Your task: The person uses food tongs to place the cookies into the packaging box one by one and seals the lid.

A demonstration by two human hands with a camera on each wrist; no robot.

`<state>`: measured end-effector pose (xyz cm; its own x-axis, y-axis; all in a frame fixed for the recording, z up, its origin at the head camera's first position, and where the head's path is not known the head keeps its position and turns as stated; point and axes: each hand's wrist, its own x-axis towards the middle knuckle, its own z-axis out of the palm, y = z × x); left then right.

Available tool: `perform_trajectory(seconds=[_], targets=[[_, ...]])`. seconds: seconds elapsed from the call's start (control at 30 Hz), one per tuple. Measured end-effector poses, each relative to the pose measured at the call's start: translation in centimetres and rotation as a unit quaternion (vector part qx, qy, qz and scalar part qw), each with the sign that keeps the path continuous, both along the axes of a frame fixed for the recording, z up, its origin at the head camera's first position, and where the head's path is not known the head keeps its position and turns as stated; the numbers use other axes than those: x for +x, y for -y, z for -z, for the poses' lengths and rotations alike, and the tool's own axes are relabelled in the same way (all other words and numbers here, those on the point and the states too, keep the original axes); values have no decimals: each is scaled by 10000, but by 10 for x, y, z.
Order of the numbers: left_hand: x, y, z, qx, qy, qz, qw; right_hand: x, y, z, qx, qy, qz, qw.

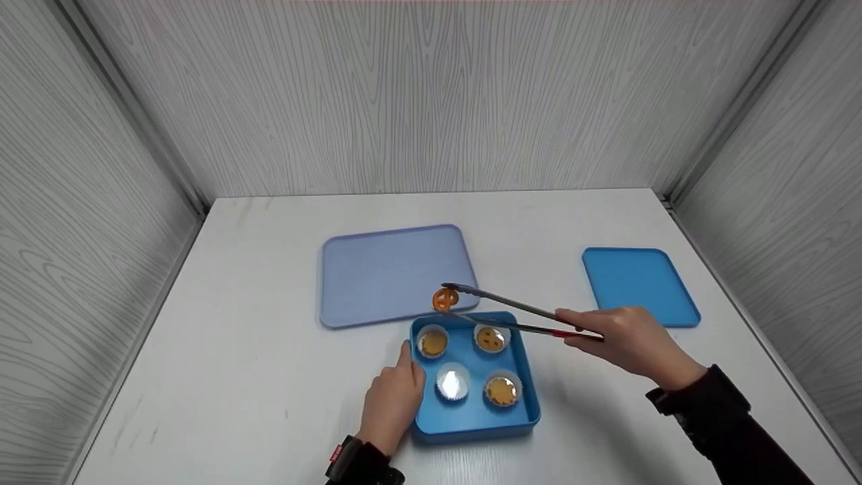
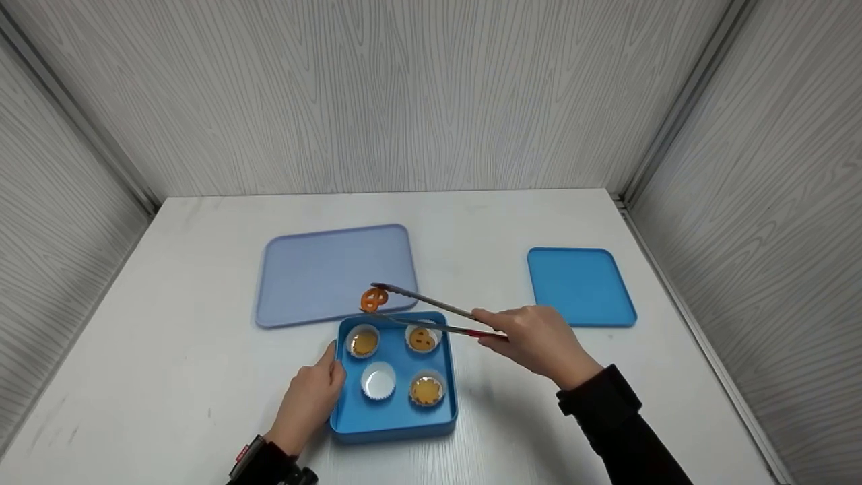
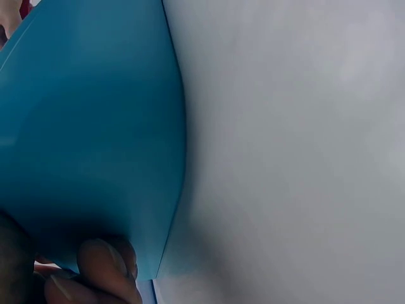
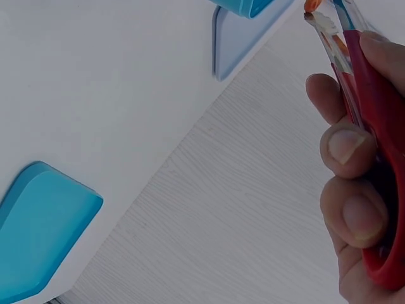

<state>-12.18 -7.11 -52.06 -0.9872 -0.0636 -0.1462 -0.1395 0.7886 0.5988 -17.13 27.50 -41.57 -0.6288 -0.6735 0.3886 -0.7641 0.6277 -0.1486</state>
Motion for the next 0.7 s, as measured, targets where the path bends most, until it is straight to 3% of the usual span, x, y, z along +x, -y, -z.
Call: perform_trajectory(seconds=[0.23,0.7], targets=[[2,1,2,93,-333,95,9994,18,-12,-5,85,74,-89,9999],[-1,0,1,-2,-115,94,9999,38,-21,-5,136,553,-581,9967]])
